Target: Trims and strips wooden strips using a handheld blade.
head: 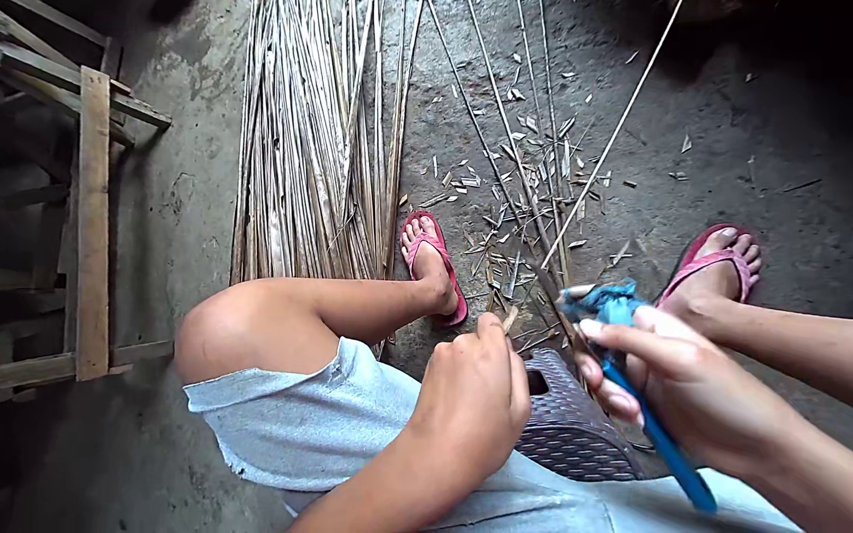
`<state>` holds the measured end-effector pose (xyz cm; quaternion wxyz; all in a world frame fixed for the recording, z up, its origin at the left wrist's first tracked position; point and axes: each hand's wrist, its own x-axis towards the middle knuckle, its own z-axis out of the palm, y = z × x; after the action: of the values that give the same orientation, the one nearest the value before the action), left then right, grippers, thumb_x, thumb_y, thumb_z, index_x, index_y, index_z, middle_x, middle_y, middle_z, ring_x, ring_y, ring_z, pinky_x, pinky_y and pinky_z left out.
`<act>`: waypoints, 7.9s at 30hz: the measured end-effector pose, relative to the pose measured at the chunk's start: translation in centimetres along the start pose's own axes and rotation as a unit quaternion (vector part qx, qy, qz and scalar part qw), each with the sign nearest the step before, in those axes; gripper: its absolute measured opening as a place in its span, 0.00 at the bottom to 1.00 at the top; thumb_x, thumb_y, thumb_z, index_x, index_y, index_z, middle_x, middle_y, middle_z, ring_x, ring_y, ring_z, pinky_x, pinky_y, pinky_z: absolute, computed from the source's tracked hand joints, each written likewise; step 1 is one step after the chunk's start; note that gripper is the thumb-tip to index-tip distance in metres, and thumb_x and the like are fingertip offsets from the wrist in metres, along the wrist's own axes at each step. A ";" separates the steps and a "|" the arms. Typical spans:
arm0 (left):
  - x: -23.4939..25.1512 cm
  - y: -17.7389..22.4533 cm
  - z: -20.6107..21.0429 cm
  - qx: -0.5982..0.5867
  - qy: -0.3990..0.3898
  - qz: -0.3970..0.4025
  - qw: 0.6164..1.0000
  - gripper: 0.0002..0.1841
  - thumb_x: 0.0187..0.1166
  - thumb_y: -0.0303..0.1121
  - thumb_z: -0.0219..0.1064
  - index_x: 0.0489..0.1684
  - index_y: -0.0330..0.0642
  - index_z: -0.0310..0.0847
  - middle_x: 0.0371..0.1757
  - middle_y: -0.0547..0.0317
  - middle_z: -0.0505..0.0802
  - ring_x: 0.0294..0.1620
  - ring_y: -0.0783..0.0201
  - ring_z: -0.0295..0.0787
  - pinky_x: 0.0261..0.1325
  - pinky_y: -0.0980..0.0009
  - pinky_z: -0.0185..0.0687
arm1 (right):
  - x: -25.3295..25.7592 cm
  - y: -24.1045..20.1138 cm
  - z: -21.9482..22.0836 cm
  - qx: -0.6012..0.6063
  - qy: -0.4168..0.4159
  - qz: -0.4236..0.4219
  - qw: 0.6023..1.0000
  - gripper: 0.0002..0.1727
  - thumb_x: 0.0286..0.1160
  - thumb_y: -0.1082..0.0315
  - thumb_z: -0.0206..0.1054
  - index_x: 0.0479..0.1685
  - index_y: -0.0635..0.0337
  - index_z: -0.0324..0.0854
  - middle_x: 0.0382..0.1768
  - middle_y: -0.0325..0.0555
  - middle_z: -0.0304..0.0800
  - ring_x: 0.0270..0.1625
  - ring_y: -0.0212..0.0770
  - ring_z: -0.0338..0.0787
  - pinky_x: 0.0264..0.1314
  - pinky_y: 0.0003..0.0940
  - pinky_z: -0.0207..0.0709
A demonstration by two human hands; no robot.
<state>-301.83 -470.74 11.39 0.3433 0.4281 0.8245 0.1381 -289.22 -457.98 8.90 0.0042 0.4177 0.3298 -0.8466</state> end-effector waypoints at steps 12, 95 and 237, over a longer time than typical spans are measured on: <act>0.2 -0.6 0.1 -0.054 0.092 0.079 0.991 0.14 0.76 0.24 0.52 0.40 0.31 0.86 0.27 0.53 0.89 0.30 0.66 0.88 0.34 0.73 0.80 | -1.4 0.2 1.8 0.075 -0.117 0.076 0.987 0.13 0.85 0.74 0.38 0.42 0.53 0.69 0.14 0.35 0.85 0.08 0.21 0.77 0.09 0.10 0.67; -0.5 -0.3 0.4 -0.073 0.068 0.114 0.988 0.13 0.83 0.26 0.50 0.36 0.32 0.82 0.26 0.56 0.88 0.29 0.70 0.86 0.36 0.77 0.79 | -0.8 1.2 2.0 -0.096 0.044 -0.086 0.991 0.07 0.71 0.77 0.57 0.34 0.53 0.72 0.16 0.29 0.85 0.12 0.21 0.79 0.12 0.13 0.72; -1.3 -1.4 0.2 0.064 0.055 0.125 0.989 0.14 0.70 0.30 0.62 0.12 0.38 0.80 0.12 0.54 0.80 0.16 0.60 0.82 0.18 0.64 0.68 | -3.5 0.9 2.7 0.032 -0.019 0.133 0.990 0.15 0.87 0.78 0.43 0.34 0.57 0.73 0.19 0.37 0.87 0.12 0.21 0.79 0.14 0.11 0.71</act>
<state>-302.01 -472.64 11.14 0.2491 0.5405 0.7895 0.1500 -288.55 -461.15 12.08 0.1097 0.4413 0.2434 -0.8567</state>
